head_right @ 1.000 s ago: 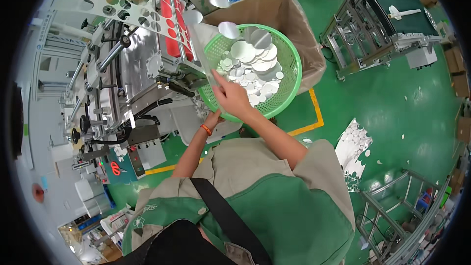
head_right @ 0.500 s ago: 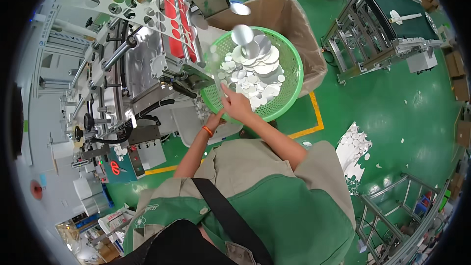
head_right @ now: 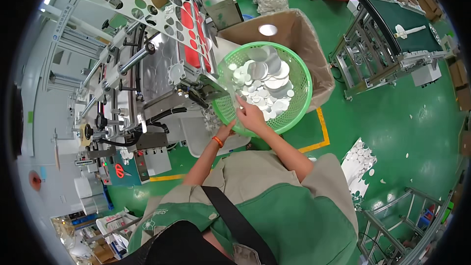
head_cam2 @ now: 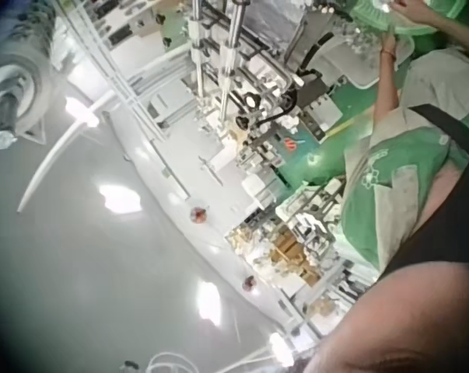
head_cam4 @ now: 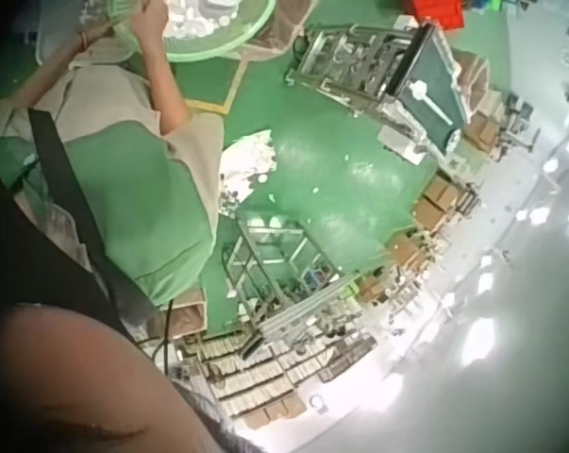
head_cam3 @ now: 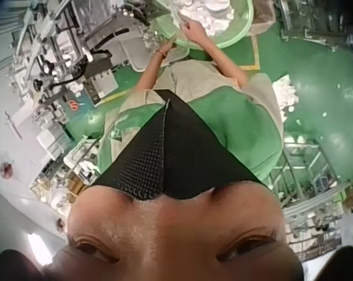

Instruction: The person operates the control panel on a cutting machine, then holds a plastic basket under the machine chute to catch stamped circular discs while guiding them with a plastic stick.

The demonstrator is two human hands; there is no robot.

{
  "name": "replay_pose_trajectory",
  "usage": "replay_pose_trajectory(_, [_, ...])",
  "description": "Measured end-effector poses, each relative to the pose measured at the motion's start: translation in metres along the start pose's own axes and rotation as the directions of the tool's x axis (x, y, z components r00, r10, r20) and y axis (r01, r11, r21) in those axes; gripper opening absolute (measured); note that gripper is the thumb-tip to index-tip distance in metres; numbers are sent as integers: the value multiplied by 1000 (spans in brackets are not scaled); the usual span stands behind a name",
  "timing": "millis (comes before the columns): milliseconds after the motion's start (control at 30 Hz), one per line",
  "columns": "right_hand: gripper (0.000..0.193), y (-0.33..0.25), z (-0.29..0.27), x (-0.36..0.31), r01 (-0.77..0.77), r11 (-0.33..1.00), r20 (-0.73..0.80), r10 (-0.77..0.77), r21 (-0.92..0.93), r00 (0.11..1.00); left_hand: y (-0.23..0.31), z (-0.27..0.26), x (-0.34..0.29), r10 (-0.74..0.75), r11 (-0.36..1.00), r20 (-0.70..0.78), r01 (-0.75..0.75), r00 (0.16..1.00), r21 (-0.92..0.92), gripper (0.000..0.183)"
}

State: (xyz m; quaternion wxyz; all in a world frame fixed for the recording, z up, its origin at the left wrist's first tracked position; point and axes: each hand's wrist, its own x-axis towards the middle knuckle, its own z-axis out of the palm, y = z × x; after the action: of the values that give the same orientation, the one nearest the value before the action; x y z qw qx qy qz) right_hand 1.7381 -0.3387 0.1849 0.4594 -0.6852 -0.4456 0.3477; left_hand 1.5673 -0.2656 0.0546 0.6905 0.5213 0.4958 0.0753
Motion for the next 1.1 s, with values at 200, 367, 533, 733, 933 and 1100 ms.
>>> replay_pose_trajectory(200, [50, -56, -31, 7, 83, 991, -110, -72, 102, 991, 4, 1, 1, -3, 1000, 11, 3, 1000, 8, 44])
replay_pose_trajectory(367, [52, 0, 13, 8, 170, 980, -100, -180, -103, 979, 3, -1, 3, 15, 1000, 26, -15, 1000, -9, 41])
replay_pose_trajectory(533, [49, -15, -16, -7, 19, 996, -28, -22, -82, 999, 0, -2, 4, 11, 1000, 7, -11, 1000, -6, 40])
replay_pose_trajectory(733, [50, -55, -16, 2, 143, 989, -143, -138, 23, 980, -1, -3, 4, -9, 1000, 40, 9, 999, 12, 42])
replay_pose_trajectory(933, [47, 24, 1, 1, 12, 983, 13, -10, -182, 1000, 1, -4, 4, -28, 1000, 29, 28, 999, 13, 48])
replay_pose_trajectory(1100, [47, -49, -20, 4, 76, 996, -136, -81, -47, 987, 8, -1, -2, -62, 998, 48, 61, 997, 27, 50])
